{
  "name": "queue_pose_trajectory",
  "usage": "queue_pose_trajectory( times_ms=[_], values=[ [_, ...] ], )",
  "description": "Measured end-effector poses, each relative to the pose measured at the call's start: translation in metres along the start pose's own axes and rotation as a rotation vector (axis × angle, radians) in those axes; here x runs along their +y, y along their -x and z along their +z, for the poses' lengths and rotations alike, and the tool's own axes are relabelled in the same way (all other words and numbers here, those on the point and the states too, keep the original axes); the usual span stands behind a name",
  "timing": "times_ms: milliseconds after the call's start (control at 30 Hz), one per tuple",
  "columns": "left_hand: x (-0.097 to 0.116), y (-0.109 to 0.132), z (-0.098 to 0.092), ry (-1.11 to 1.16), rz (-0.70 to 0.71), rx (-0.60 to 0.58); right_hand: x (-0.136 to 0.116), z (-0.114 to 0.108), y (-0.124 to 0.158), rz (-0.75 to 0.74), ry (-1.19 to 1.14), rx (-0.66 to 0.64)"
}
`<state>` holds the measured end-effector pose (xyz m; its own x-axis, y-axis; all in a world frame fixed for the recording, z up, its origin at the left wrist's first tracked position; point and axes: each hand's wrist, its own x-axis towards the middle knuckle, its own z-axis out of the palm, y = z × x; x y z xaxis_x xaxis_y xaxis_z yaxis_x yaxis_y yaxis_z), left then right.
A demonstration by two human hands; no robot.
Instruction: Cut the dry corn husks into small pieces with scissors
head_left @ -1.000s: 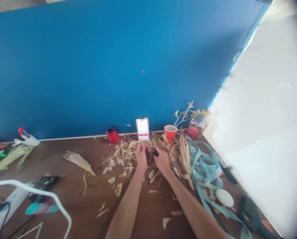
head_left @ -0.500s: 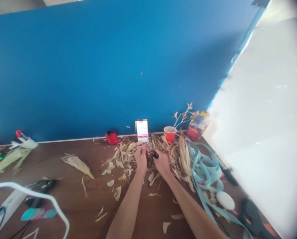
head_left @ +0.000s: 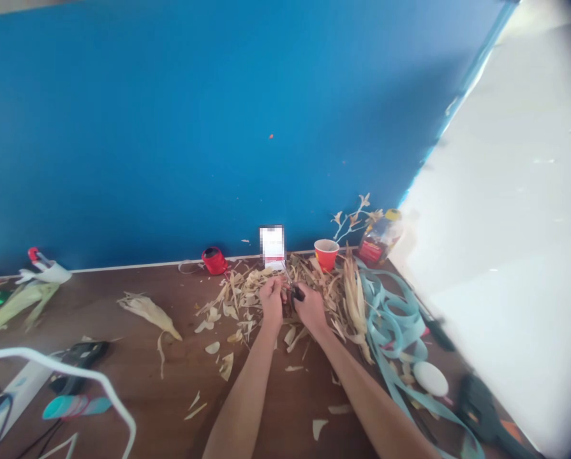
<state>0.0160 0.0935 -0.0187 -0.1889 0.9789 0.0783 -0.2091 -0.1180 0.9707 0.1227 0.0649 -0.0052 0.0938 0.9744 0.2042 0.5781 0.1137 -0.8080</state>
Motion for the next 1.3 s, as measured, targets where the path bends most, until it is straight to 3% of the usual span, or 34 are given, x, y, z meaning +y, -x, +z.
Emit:
queue_pose_trajectory(
  times_ms=[467,1067,1300],
  values=[
    [0.006,0.0,0.003,0.115,-0.045,0.024,0.004,0.004,-0.001,0.018,0.0,0.022],
    [-0.004,-0.002,0.001,-0.01,0.006,0.039,0.003,0.001,-0.001,0.013,-0.018,0.011],
    [0.001,-0.004,0.001,0.077,0.013,0.034,0.004,0.004,-0.001,0.031,-0.027,0.024]
  ],
)
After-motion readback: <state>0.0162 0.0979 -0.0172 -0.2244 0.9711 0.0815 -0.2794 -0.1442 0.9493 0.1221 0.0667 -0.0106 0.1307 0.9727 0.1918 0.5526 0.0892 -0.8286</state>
